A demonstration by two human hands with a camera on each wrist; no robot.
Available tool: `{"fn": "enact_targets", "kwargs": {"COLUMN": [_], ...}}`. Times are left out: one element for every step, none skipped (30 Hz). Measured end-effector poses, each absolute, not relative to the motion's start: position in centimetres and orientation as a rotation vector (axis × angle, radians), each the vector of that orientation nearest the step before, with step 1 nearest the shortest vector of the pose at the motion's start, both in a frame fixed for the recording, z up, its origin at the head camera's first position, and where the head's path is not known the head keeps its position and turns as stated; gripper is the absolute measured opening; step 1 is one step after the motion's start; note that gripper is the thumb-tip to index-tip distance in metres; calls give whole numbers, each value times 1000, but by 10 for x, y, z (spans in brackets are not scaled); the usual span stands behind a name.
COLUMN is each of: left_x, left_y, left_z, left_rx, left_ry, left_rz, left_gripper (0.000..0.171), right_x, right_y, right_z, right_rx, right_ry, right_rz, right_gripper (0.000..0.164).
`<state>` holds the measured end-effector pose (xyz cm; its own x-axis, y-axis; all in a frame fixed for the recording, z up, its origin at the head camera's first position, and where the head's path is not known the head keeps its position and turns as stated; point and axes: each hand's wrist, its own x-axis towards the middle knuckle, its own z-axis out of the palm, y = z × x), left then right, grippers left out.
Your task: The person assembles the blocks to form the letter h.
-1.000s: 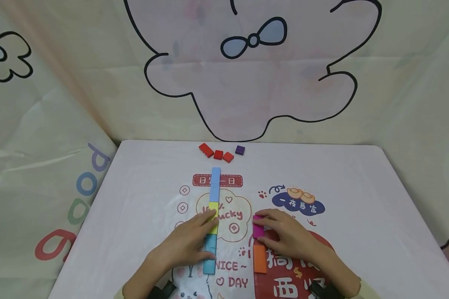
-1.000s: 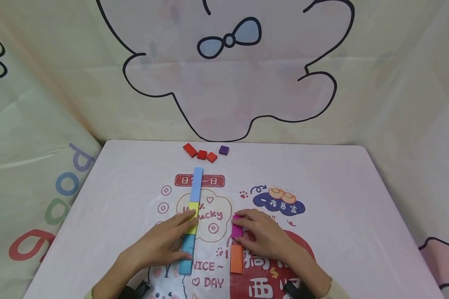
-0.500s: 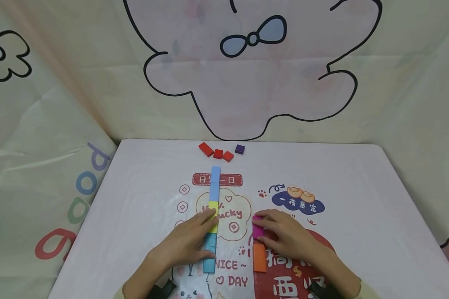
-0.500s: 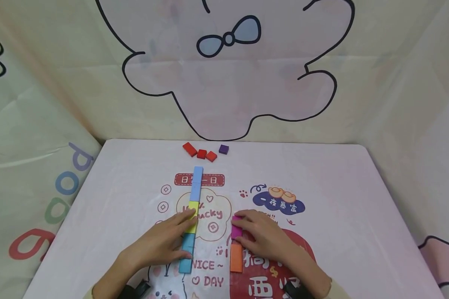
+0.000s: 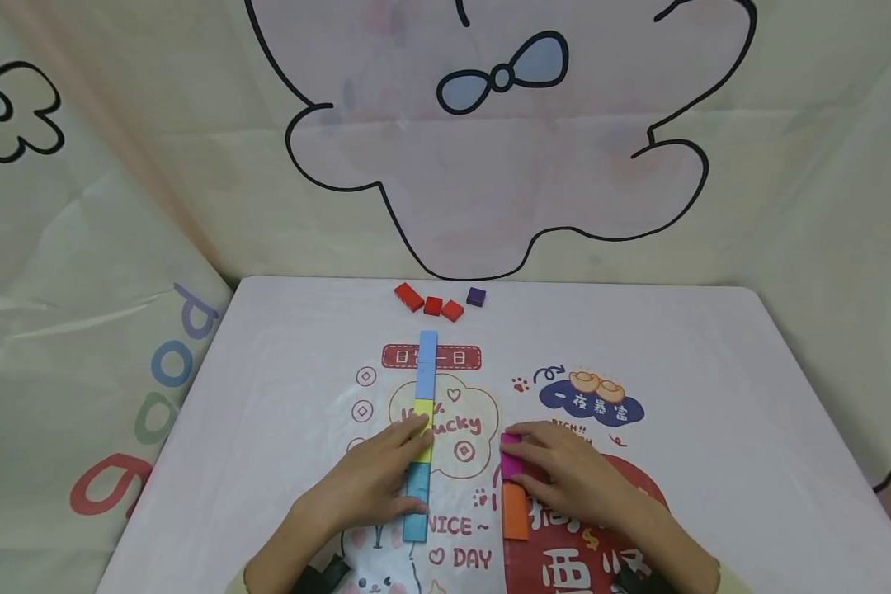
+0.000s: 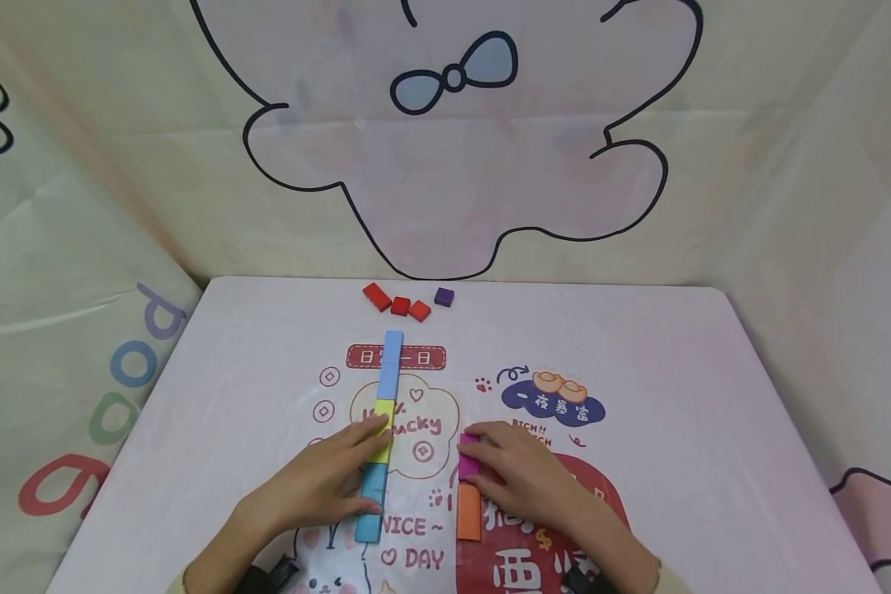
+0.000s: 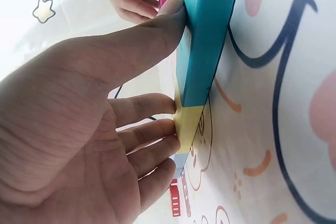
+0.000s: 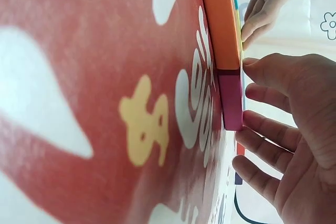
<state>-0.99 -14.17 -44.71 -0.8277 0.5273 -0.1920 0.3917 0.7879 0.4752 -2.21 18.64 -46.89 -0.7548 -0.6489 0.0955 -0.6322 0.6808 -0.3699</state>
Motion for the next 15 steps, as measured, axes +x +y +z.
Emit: {"fn": "enact_targets", "kwargs": {"left_x": [-10,-10,-10,-10,-10,-10,-10,-10,-10,-10,-10,-11,-11,-11,-11], "left_y": [-142,-142,-142,-142,-142,-142,-142,-142,-141,-141,-141,-141,-141,-141,-141], "left_z": [-447,-447,-447,-448,-448,-447,-448,-448,-448,-448,-448,-448,-448,-448,-448], "left_rx": [705,706,706,708,708,709,712,713,715,717,719,722,723,722,723], "left_ry": [2664,2665,2665,2666,2666,2667,2667,2666,2665,2664,2664,2663,2663,2663,2661], "left_rz": [608,606,606,605,605,604,602,601,598,596,594,592,592,591,592], "left_gripper": [94,94,94,94,94,95,95,95,95,95,94,94,93,93,93], "right_x": [-22,-21,-21,-20,-20,-19,-18,-17,-17,-16,-15,-14,-14,-13,-13], "right_y": [186,186,186,186,186,186,186,186,186,186,186,186,186,186,186], "right_z": [-469,-468,-468,-467,-467,-467,-467,-467,-467,-468,-468,-468,-468,-467,-467], "right_rx": [-1087,-1089,-1093,-1095,-1099,-1094,-1084,-1075,-1065,-1055,-1049,-1047,-1053,-1062,-1072], "right_ry": [2841,2841,2841,2842,2843,2842,2840,2839,2839,2839,2840,2838,2839,2840,2842], "right_rz": [-598,-596,-592,-588,-584,-581,-578,-574,-572,-567,-561,-561,-557,-554,-550], "right_gripper": [46,47,46,46,46,46,46,47,47,48,48,48,48,49,49]}}
